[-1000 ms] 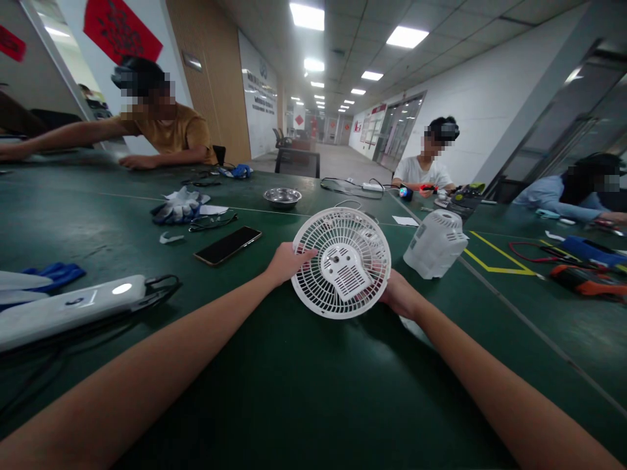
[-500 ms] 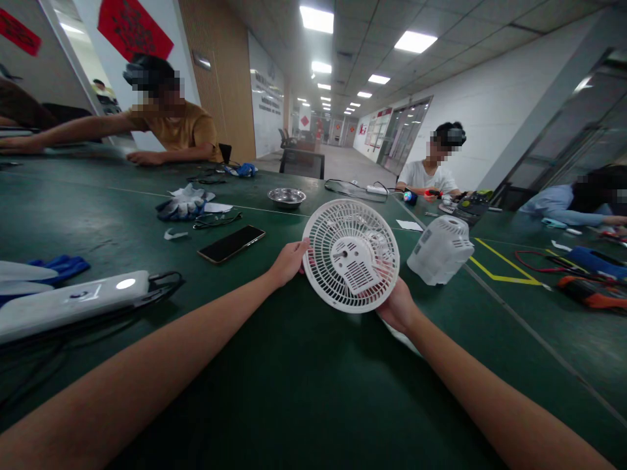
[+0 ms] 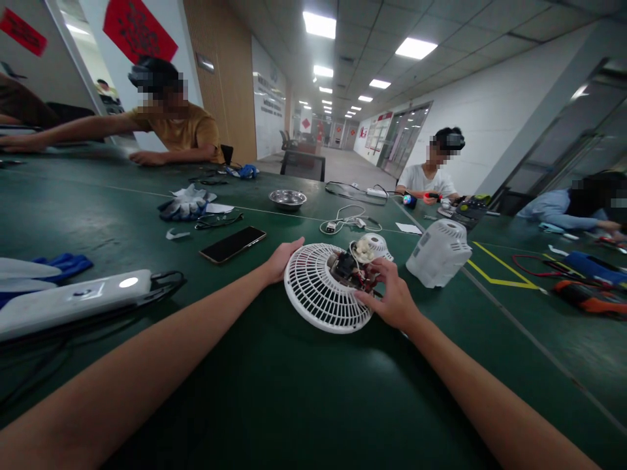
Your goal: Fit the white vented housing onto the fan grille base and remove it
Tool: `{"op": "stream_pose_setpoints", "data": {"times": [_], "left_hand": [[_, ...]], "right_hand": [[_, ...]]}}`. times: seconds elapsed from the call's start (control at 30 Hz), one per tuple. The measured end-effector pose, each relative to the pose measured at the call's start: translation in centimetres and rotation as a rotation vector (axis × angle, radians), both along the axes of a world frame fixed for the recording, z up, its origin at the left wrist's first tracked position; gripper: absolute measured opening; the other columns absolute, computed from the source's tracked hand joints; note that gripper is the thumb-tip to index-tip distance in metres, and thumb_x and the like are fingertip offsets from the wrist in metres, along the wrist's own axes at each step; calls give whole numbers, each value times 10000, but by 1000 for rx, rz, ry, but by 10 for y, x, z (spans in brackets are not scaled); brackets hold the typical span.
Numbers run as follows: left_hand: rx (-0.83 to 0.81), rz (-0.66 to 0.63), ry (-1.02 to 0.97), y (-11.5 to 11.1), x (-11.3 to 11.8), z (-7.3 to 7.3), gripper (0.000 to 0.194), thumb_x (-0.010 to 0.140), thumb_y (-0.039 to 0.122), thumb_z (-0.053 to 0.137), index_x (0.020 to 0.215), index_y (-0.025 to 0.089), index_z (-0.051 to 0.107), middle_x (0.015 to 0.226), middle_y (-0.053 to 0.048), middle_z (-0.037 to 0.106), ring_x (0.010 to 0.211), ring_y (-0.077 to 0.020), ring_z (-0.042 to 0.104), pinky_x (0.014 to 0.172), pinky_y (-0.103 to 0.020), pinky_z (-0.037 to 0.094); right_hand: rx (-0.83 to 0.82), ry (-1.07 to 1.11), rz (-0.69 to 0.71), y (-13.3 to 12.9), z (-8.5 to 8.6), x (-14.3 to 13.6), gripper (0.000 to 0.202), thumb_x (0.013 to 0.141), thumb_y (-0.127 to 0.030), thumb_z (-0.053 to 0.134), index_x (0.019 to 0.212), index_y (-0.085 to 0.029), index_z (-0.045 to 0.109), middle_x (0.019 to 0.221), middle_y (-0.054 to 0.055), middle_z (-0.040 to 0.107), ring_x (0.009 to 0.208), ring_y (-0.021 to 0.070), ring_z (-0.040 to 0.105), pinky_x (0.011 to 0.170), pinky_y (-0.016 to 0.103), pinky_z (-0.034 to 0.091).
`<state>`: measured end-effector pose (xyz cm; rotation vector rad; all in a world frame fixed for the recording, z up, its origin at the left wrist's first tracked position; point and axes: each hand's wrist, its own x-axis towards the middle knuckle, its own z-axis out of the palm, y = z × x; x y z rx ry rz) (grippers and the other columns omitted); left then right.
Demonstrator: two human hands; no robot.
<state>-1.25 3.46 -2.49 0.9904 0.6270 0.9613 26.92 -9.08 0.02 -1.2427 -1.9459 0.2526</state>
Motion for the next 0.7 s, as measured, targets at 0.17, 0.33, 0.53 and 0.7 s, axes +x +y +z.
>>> {"op": "stream_pose_setpoints", "data": {"times": [0.17, 0.33, 0.53, 0.7], "left_hand": [[-26, 12, 141, 8, -2, -5, 144, 887, 236, 723, 881, 94, 751, 861, -116, 776, 729, -182, 722, 773, -322, 578], [43, 32, 245, 10, 0, -9, 223, 868, 339, 748, 872, 116, 757, 845, -98, 773, 734, -182, 713, 746, -324, 558], [253, 48, 485, 10, -3, -11, 478, 796, 603, 729, 851, 129, 756, 814, -73, 756, 723, -201, 682, 712, -335, 510], [307, 63, 591, 9, -2, -9, 549, 772, 683, 687, 844, 143, 747, 779, -64, 747, 742, -228, 684, 696, -342, 493]], "right_hand": [[22, -57, 7, 10, -1, 5, 538, 905, -511, 648, 1344, -264, 459, 1193, 107, 657, 1022, 285, 671, 921, 483, 548], [161, -5, -262, 34, -8, 30, 559, 891, -454, 629, 1371, -210, 480, 1252, 156, 625, 1102, 311, 630, 937, 508, 545], [102, -135, -248, 61, -24, 55, 787, 793, -390, 708, 1490, -196, 398, 1517, 176, 486, 1391, 367, 468, 1179, 582, 358], [-31, 24, -283, 67, -29, 60, 855, 712, -362, 773, 1475, -240, 408, 1391, 139, 591, 1208, 336, 613, 1093, 583, 443]]}}
